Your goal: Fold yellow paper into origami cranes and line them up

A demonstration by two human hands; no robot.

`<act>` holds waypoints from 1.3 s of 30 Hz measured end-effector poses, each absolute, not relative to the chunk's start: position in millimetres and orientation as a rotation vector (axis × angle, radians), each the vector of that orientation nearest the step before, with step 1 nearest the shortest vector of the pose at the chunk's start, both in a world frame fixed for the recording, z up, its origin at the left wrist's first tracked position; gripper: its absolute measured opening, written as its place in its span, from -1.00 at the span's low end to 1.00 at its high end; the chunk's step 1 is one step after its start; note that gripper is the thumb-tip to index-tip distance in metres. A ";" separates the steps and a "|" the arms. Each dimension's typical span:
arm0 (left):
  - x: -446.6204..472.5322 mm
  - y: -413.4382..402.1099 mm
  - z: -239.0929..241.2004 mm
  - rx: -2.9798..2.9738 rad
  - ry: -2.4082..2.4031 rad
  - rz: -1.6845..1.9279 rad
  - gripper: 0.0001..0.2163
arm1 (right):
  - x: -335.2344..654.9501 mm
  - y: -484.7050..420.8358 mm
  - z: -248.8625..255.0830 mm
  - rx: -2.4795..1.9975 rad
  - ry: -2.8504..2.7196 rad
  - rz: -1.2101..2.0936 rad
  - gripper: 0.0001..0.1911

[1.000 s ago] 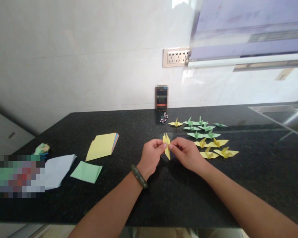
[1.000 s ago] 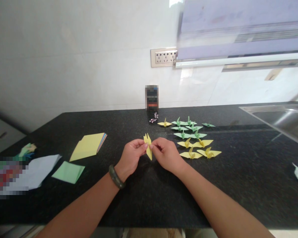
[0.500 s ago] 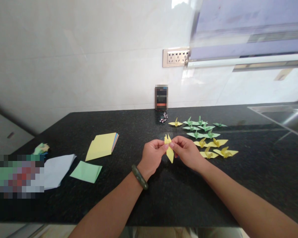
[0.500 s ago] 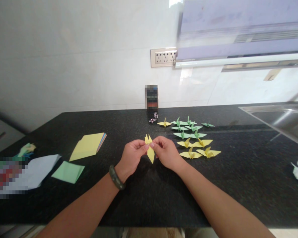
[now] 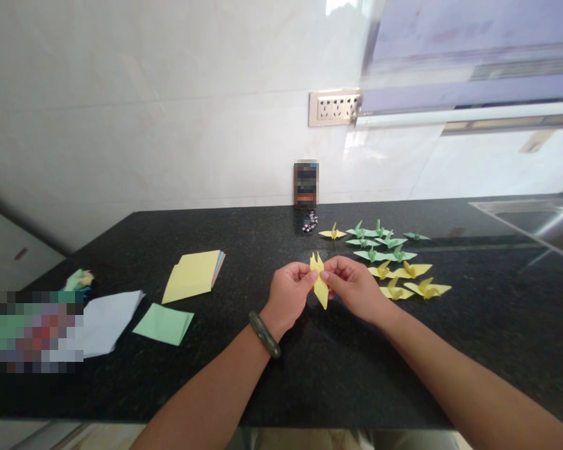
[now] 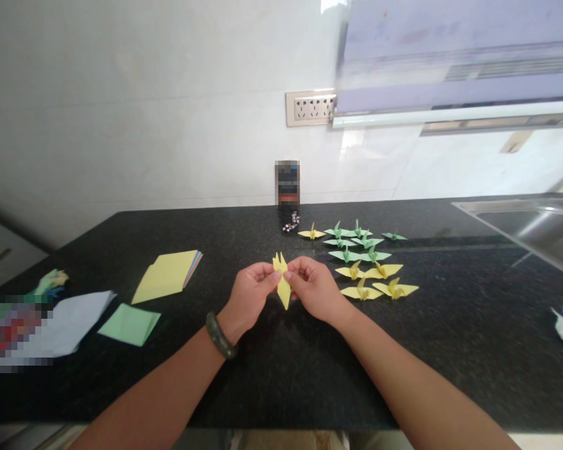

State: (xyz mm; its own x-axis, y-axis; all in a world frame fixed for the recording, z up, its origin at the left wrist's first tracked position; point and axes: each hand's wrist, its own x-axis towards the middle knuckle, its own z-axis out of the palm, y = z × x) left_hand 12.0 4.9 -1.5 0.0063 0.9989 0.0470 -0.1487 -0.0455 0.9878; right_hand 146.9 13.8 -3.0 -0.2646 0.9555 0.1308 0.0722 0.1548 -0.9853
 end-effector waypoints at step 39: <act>10.4 5.1 -0.5 0.997 0.942 1.233 -0.79 | 152.5 15.6 -1.3 -1.064 -1.498 1.175 -0.79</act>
